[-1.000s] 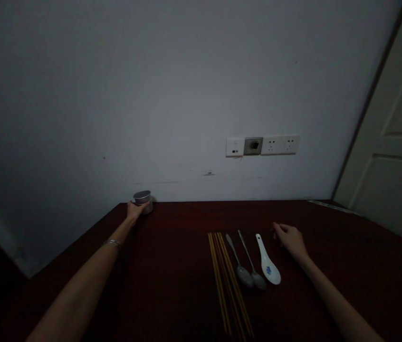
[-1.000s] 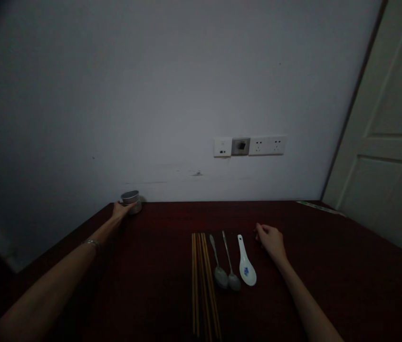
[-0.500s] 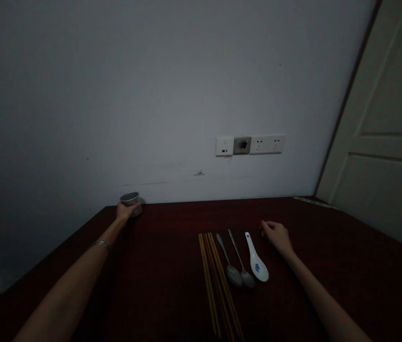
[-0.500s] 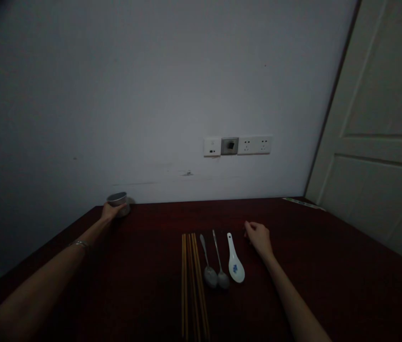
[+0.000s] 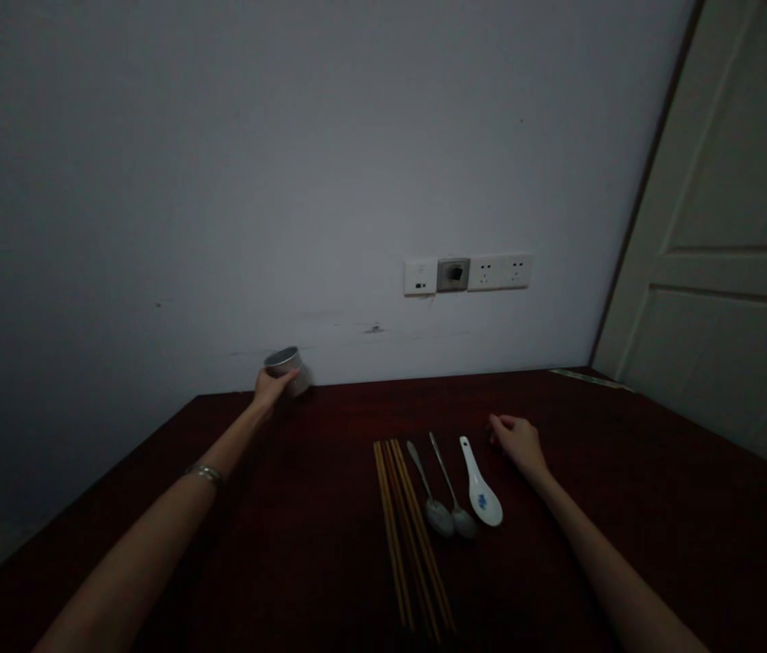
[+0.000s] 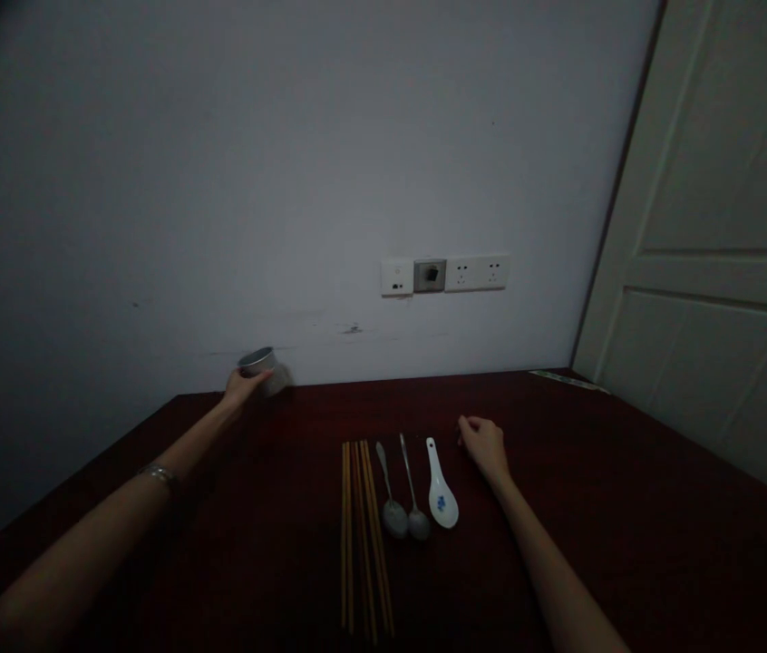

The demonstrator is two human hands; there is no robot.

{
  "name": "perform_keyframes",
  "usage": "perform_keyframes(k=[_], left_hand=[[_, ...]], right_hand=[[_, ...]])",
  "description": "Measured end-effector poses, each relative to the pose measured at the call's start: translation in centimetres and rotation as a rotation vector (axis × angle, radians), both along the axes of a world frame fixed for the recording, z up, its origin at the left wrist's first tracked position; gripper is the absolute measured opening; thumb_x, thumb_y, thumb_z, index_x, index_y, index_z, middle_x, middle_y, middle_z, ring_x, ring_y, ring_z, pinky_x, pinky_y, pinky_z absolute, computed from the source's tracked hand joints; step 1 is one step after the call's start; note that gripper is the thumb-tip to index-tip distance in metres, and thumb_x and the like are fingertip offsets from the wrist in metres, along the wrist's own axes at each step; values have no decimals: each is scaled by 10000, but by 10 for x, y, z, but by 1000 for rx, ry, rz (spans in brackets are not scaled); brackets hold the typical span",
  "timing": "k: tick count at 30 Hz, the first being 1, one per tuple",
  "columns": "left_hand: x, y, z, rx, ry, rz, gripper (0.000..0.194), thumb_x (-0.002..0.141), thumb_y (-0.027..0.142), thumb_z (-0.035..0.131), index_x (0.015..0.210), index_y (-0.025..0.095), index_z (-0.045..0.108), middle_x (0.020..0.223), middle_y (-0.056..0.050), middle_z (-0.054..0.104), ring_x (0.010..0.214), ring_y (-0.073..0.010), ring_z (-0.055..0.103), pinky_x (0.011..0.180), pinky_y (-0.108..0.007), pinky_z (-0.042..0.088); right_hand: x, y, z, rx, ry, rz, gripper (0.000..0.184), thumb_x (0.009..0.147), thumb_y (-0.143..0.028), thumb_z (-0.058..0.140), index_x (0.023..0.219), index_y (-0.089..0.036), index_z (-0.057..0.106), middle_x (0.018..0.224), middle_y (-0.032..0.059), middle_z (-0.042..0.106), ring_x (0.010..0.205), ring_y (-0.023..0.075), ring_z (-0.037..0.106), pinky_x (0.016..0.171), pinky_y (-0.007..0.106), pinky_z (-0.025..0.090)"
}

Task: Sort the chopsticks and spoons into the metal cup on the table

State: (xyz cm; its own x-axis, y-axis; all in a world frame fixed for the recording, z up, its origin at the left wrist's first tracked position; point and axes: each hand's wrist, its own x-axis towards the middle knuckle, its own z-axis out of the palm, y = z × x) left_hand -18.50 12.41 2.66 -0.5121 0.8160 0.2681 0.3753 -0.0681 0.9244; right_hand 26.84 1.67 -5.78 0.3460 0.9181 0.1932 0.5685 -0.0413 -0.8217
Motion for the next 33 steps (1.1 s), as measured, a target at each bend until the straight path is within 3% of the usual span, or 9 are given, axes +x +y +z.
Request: perform_keyframes(k=[5,10,14,23,33], left_hand=[[75,-16,0,97,-5,-321,622,546,329,763,1066,111,500,1111,-144,558,966,-209,553,810,-287,448],[141,-39,-21,74,-16,-505,654,507,334,784,1055,123,497,1074,-148,579,963,-219,557,823,-307,436],[174,-53,-36,94,-43,-570,657,491,326,794,1045,136,497,1085,-157,578,978,-229,557,835,-314,422],[198,-54,-50,78,32,-522,689,503,363,778,1066,121,462,1095,-165,566,976,-230,554,810,-308,418],[208,-59,-51,69,52,-465,663,517,314,769,1060,99,454,1080,-157,567,975,-216,550,812,-297,417]], right_hand=[[0,0,0,1,5,1,371,765,-443,360,620,-172,568,494,22,580,415,131,529,412,218,400],[-1,-2,2,3,15,7,367,765,-441,364,621,-170,566,501,21,574,417,128,525,416,216,401],[-1,-2,2,8,11,12,362,763,-438,368,627,-169,569,503,21,569,427,129,525,414,211,398],[1,2,-3,36,-1,15,370,761,-427,373,618,-160,587,500,29,586,441,133,536,429,202,387],[3,5,-7,73,29,10,366,744,-439,398,601,-165,594,468,24,582,419,142,535,423,214,377]])
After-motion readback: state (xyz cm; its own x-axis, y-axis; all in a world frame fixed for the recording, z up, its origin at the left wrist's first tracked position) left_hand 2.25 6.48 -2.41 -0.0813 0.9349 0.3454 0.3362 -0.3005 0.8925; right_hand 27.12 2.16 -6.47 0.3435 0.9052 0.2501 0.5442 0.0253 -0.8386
